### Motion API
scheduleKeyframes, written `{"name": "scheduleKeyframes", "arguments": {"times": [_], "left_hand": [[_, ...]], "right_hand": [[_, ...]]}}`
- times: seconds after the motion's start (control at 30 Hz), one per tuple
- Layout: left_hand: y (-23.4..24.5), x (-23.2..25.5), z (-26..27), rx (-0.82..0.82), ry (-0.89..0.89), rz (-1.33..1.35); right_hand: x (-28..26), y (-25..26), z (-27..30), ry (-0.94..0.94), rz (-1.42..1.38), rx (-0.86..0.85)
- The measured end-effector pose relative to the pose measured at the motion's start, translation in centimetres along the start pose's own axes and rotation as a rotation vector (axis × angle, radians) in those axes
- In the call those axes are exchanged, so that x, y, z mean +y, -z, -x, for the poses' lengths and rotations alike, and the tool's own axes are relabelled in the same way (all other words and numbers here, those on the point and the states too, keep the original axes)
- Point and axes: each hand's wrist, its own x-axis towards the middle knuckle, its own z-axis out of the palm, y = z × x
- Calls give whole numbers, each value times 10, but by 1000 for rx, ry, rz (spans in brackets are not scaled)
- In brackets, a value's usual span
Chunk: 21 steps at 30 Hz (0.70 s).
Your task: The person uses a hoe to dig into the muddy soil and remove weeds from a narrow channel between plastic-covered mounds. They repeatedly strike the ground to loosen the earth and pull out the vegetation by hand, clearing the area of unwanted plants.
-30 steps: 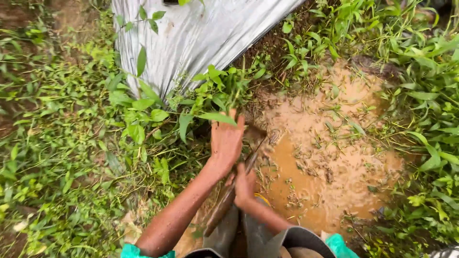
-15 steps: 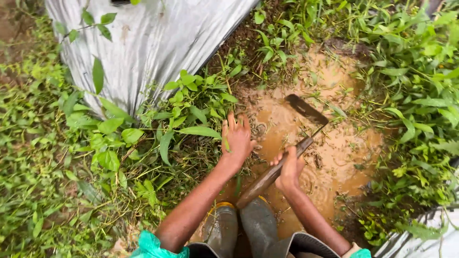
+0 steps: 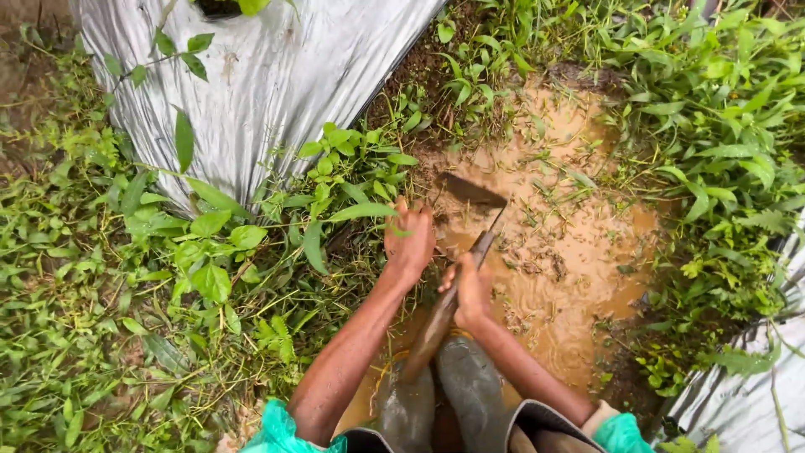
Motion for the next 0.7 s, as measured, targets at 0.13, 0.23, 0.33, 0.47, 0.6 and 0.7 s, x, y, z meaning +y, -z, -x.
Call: {"name": "scheduleKeyframes", "arguments": {"times": [0.13, 0.23, 0.33, 0.47, 0.6, 0.7], "left_hand": [[5, -8, 3, 21, 12, 108], [-32, -27, -5, 32, 14, 153], [-46, -28, -2, 14, 24, 198], [-20, -35, 10, -28, 31, 157], [-12, -42, 22, -14, 63, 202], [10, -47, 39, 17, 71, 174]], "right_hand": [[-18, 8, -16, 118, -36, -3], [7, -1, -5, 124, -19, 46], [36, -8, 24, 22, 62, 15], [30, -10, 16, -21, 78, 26], [-1, -23, 20, 62, -94, 79], [20, -33, 40, 13, -106, 116]]}}
